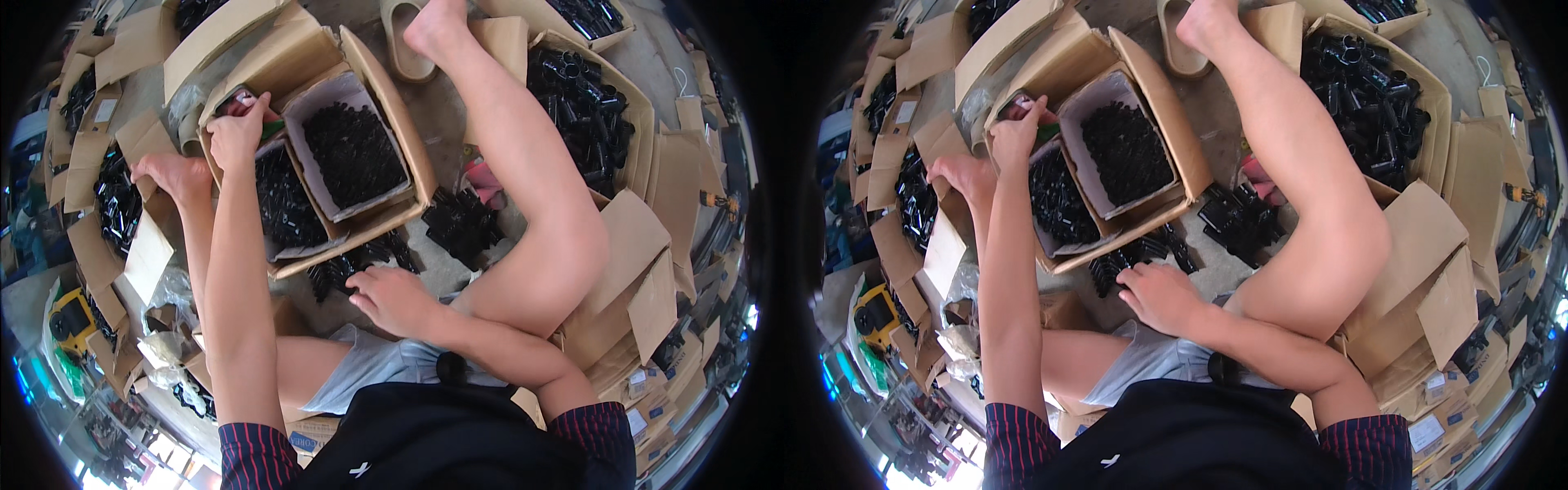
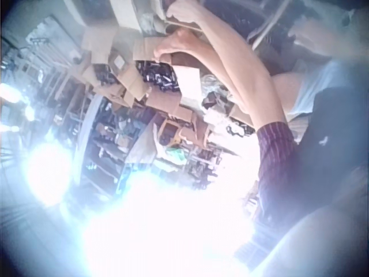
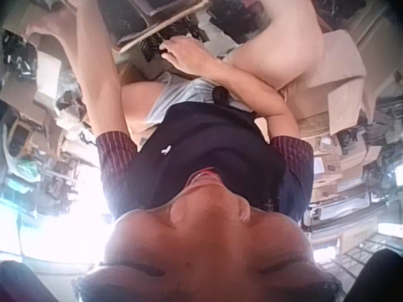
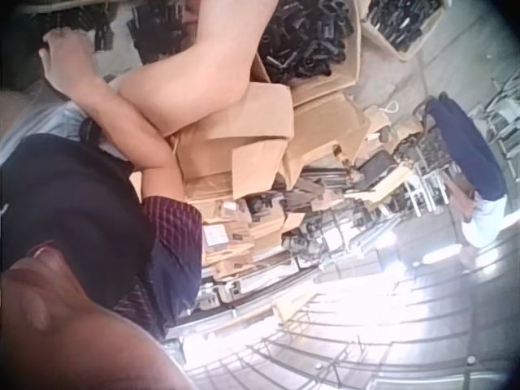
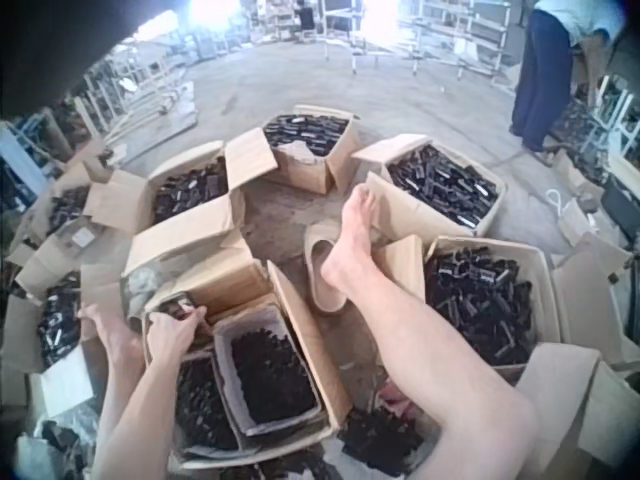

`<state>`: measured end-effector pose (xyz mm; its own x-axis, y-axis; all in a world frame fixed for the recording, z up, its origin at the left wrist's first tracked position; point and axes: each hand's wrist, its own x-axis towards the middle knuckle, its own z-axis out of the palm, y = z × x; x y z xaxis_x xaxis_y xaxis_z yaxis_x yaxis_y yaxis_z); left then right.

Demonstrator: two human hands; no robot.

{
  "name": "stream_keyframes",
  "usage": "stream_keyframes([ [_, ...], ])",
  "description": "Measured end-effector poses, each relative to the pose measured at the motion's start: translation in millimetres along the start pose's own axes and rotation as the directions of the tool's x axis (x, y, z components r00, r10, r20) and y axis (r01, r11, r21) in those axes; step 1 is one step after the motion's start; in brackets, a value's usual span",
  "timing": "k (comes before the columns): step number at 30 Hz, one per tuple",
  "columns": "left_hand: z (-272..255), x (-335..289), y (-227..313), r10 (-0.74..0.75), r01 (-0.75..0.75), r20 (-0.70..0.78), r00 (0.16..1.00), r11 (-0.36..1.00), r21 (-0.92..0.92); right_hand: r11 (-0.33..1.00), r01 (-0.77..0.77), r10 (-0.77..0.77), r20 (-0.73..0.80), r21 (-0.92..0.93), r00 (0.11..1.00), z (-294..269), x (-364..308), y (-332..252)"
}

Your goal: The person assembles metal brackets by inserting a pin through several black metal components, then places the assembled units into a plastic bag and puts the bag into a cardboard box.

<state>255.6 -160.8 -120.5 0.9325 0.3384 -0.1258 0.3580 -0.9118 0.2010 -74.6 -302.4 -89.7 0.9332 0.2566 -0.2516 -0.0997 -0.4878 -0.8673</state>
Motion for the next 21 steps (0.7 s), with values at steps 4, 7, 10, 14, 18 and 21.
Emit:
stream_keyframes([
  [4,-48.7,-41.6,-13.9,0.152,-0.159,-0.054,0.987,0.970,-0.184,0.990,0.010,-0.004,0.042,-0.139,0.999,10.8,-1.6,9.6],
  [7,-81.3,-78.5,-54.3,0.290,-0.335,-0.166,0.942,0.821,-0.463,0.950,-0.004,0.023,0.057,-0.313,0.998,17.8,-4.4,12.2],
  [10,-118.3,-127.7,-93.0,0.290,-0.366,-0.225,0.930,0.692,-0.623,0.878,-0.064,0.132,0.112,-0.474,0.985,13.4,-5.0,11.8],
  [14,-125.1,-173.8,-149.2,0.174,-0.239,-0.165,0.971,0.748,-0.619,0.808,-0.119,0.156,0.014,-0.577,0.988,24.5,-7.0,25.4],
  [18,-79.3,-221.3,-190.8,0.219,-0.138,0.156,0.963,0.900,-0.413,0.833,-0.147,0.126,-0.077,-0.533,0.989,28.1,8.2,9.7],
  [21,-31.5,-245.0,-209.8,0.282,-0.118,0.400,0.872,0.914,-0.387,0.806,-0.119,0.081,-0.090,-0.579,0.993,36.3,21.0,14.7],
])
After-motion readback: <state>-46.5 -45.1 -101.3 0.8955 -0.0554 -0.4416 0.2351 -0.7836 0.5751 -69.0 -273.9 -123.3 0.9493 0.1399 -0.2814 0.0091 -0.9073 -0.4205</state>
